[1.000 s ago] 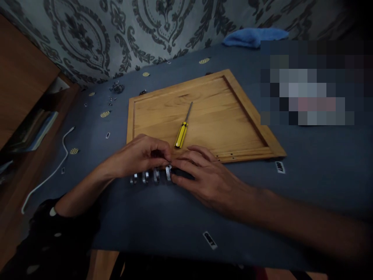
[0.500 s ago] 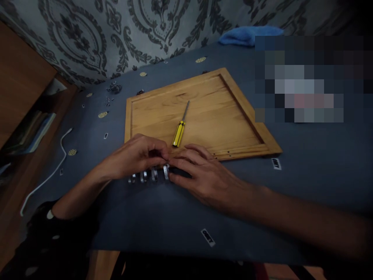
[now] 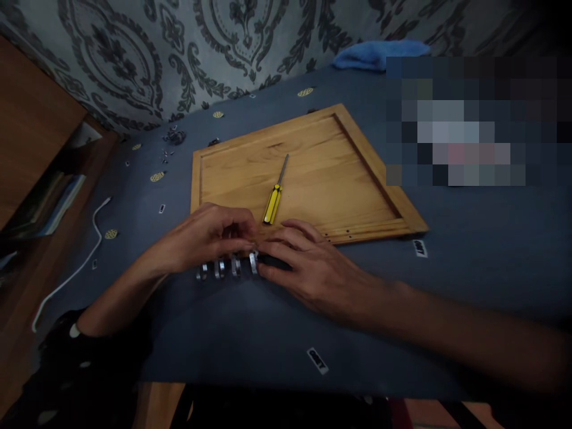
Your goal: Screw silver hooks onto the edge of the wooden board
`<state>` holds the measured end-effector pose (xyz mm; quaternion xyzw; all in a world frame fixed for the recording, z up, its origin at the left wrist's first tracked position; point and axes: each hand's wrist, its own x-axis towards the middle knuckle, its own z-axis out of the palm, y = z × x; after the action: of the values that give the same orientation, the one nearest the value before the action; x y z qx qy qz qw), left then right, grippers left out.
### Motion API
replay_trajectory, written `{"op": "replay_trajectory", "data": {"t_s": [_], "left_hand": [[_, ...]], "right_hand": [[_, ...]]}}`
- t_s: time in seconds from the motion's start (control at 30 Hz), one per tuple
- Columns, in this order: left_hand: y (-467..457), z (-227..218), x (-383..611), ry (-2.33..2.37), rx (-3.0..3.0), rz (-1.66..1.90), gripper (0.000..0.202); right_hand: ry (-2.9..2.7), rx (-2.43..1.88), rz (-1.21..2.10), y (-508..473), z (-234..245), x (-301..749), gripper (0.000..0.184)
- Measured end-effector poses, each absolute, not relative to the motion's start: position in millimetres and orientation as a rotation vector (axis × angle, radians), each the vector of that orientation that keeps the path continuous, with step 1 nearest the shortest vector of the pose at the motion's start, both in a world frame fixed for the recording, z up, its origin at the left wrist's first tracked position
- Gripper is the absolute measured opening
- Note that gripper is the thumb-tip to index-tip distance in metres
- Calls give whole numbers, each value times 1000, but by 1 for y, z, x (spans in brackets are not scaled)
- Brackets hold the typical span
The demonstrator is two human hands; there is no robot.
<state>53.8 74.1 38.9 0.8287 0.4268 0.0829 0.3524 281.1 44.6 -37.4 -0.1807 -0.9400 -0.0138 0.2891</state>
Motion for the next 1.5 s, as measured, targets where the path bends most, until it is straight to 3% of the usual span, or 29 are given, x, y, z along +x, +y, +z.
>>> {"op": "replay_trajectory", "data": {"t_s": [0.17, 0.33, 0.43, 0.53, 0.7, 1.5], "left_hand": [[58, 45, 47, 1166, 2181, 330, 21], [27, 25, 39, 1195, 2192, 422, 64], [16, 16, 38, 1254, 2266, 414, 71], [15, 17, 41, 1269, 2300, 477, 61], [19, 28, 50, 1315, 2290, 574, 6], [21, 28, 68, 1623, 2427, 140, 3]], "right_hand": [[-2500, -457, 7, 44, -35, 281, 20], [-2474, -446, 52, 44, -36, 280, 23], [-2460, -443, 43, 44, -36, 280, 25], [-2451, -434, 31, 45, -36, 280, 27], [-2451, -422, 18, 45, -33, 281, 28], [-2438, -440, 9, 44, -35, 280, 20]]}}
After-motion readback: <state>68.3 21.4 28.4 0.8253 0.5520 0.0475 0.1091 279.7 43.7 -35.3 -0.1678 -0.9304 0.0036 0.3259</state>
